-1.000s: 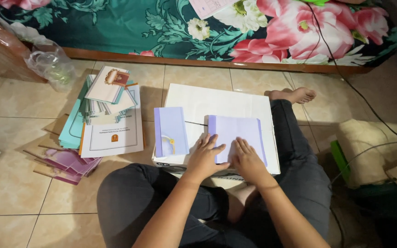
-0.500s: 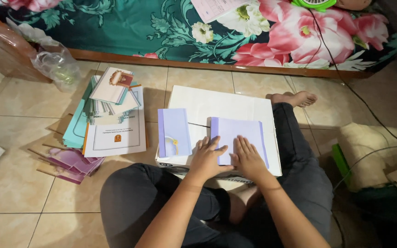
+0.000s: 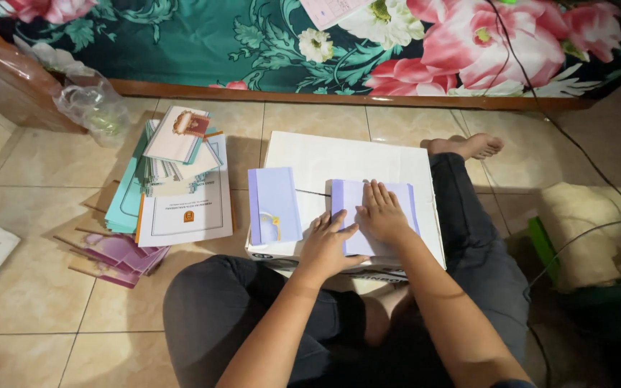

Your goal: The person manually folds paper inserts and stacks them on a box while sitting on the floor.

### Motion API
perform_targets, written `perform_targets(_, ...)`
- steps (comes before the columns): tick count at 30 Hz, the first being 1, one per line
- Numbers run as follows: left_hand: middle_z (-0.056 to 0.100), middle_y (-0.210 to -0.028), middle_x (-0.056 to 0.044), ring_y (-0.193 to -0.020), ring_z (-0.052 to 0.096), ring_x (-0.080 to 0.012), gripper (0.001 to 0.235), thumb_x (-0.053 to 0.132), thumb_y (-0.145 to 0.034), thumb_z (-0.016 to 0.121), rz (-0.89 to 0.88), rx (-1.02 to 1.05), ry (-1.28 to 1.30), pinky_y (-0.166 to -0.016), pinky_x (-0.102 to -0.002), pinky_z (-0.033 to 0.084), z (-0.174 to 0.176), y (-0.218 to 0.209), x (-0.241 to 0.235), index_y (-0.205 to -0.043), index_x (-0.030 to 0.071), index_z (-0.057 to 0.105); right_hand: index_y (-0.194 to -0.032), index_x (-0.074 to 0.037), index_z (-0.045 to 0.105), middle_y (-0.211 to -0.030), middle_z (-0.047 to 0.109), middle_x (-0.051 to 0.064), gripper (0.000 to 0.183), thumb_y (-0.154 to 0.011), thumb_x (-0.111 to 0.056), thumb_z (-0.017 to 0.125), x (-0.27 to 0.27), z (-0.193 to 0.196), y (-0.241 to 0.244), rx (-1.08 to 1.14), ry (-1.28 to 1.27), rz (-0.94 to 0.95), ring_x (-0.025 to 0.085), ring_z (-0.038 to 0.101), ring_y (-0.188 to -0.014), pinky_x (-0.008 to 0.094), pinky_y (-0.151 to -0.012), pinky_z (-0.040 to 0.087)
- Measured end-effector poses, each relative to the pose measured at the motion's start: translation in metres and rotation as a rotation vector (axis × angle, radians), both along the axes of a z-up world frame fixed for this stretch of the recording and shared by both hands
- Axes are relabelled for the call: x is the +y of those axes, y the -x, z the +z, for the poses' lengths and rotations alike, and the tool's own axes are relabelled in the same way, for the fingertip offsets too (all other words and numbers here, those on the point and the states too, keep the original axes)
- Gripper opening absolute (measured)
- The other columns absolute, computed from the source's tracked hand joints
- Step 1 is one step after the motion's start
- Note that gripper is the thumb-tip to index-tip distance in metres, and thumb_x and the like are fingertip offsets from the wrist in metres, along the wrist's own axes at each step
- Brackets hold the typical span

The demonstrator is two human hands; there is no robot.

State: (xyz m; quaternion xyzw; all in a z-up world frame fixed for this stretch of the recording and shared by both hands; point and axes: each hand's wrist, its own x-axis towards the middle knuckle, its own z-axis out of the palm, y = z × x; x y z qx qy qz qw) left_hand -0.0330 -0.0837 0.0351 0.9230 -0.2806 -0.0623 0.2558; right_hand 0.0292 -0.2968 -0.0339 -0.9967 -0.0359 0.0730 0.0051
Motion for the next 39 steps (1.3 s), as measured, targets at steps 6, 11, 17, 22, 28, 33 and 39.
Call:
perform_targets(6,0.044,-0.158,-0.014,-0.145,0.037,-0.0454,0.08,0.065,-0.074,0.071,0.003,0.045,0.033,-0.12,-0.053,0.027,0.006,0.001,0.002,-0.138,0.018,0.063,-0.162,-0.005,0.02,-0.169,0.022,0.017,0.072,-0.107,-0.052,0.02,0.012,0.02,0.065,-0.01,0.019,-0.005,0.033,0.021,-0.156,0.046,-0.125,0.022)
perform_targets(11,0.046,-0.158,-0.01,-0.144,0.039,-0.0432,0.079,0.069,-0.073,0.068,0.018,-0.023,0.039,-0.119,-0.052,0.027,-0.025,-0.007,-0.002,-0.137,0.023,0.065,-0.164,-0.009,0.016,-0.171,0.013,0.013,0.07,-0.106,-0.049,0.012,0.018,0.04,0.097,0.09,-0.024,-0.03,0.029,0.012,-0.158,0.043,-0.126,0.015)
perform_targets(17,0.048,-0.155,-0.015,-0.141,0.042,-0.0464,0.076,0.063,-0.076,0.069,0.013,0.018,0.083,-0.117,-0.055,0.029,0.007,0.003,0.003,-0.137,0.019,0.064,-0.163,-0.008,0.017,-0.17,0.018,0.015,0.072,-0.105,-0.051,0.015,0.0,0.005,0.022,0.026,0.047,0.002,0.029,0.016,-0.157,0.043,-0.125,0.019)
perform_targets(22,0.046,-0.157,-0.014,-0.144,0.039,-0.045,0.075,0.061,-0.077,0.069,-0.002,0.029,0.027,-0.119,-0.053,0.027,0.008,0.002,0.004,-0.139,0.02,0.063,-0.164,-0.008,0.017,-0.17,0.016,0.016,0.073,-0.105,-0.052,0.014,0.004,0.018,0.015,0.005,-0.001,0.0,0.029,0.014,-0.158,0.043,-0.127,0.015)
perform_targets(28,0.042,-0.16,-0.012,-0.146,0.036,-0.0434,0.075,0.061,-0.079,0.068,-0.011,0.067,0.01,-0.12,-0.052,0.025,0.01,0.003,0.007,-0.142,0.022,0.06,-0.162,-0.01,0.025,-0.169,0.023,0.013,0.069,-0.105,-0.051,0.029,0.003,0.046,0.091,0.007,-0.076,0.093,0.028,0.02,-0.156,0.043,-0.126,0.018)
perform_targets(33,0.04,-0.161,-0.015,-0.147,0.034,-0.0442,0.076,0.062,-0.079,0.068,-0.015,0.058,0.027,-0.121,-0.053,0.024,0.007,0.002,0.006,-0.142,0.022,0.06,-0.147,-0.005,0.051,-0.158,0.045,0.018,0.067,-0.092,-0.04,0.068,-0.014,0.064,0.116,-0.087,-0.341,0.21,0.036,0.039,-0.147,0.046,-0.119,0.035)
perform_targets(39,0.032,-0.16,-0.027,-0.144,0.038,-0.045,0.076,0.06,-0.081,0.069,0.009,-0.014,0.058,-0.119,-0.054,0.027,0.013,0.006,0.006,-0.143,0.018,0.058,-0.134,-0.01,0.064,-0.148,0.058,0.011,0.056,-0.085,-0.035,0.077,-0.023,0.053,0.106,-0.178,-0.454,0.21,0.03,0.05,-0.141,0.041,-0.113,0.046)
